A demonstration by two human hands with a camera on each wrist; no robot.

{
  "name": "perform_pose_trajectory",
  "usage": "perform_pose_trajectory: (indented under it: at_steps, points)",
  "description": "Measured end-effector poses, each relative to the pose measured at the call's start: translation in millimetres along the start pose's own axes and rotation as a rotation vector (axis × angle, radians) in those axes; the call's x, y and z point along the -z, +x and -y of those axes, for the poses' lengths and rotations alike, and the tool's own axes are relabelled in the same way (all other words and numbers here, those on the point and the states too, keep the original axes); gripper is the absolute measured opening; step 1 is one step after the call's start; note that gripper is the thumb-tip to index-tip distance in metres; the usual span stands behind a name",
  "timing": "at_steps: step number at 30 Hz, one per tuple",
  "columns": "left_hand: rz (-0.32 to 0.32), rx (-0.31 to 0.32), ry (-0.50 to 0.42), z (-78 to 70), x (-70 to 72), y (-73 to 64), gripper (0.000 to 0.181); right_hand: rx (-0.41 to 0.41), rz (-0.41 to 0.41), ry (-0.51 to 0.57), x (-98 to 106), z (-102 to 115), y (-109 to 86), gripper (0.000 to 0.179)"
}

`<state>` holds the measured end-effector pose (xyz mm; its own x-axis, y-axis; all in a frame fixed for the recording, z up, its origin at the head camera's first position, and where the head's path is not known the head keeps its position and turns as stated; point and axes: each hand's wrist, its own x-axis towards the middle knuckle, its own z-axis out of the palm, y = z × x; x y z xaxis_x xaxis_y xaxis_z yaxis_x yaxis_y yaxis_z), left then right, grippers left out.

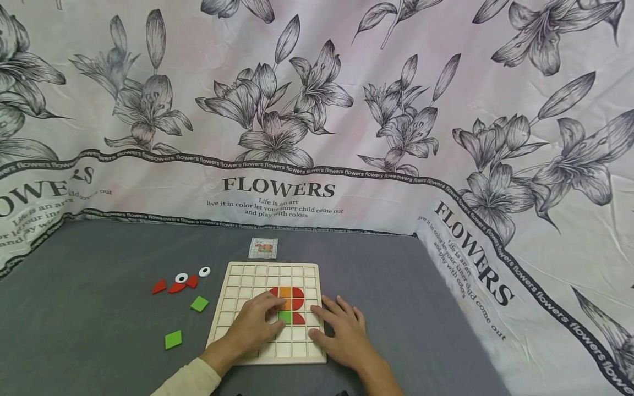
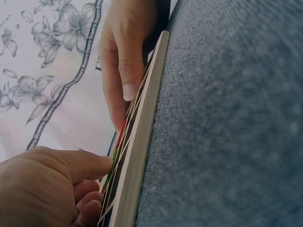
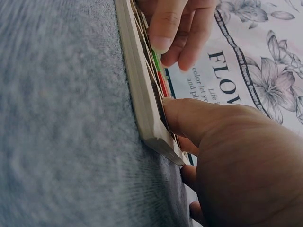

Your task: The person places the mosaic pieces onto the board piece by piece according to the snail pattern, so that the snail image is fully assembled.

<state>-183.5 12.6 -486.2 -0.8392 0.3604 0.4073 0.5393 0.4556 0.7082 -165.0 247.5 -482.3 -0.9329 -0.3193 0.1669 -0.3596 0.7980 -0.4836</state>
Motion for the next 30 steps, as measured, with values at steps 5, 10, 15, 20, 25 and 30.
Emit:
perform_pose_trajectory:
  at_steps: [5,10,15,20,25,30]
  points:
    - [-0.019,-0.012,-0.013,-1.0,2.0,-0.7,0.034,0.016,-0.025,-0.001,-1,-1,0.7,0.049]
    - [-0.035,-0.028,-0.048,-11.2,10.0,-2.7,0.033,0.017,-0.021,-0.013,-2,-1,1.1,0.049]
    - [-0.084,-0.097,-0.070,-24.3,25.8,-4.1,0.032,0.013,-0.021,-0.023,-1,-2,1.6,0.049]
    - [-0.198,-0.178,-0.031,-27.7,46.7,-9.3,0.039,0.011,-0.019,-0.010,1,-2,1.0,0.049]
    - [-0.255,-0.243,-0.003,-26.7,70.1,-17.7,0.042,0.002,-0.003,0.022,1,-1,-0.2,0.048]
    - [-0.320,-0.295,0.025,-24.4,95.9,-31.4,0.044,-0.005,0.006,0.018,-1,-1,-0.1,0.048]
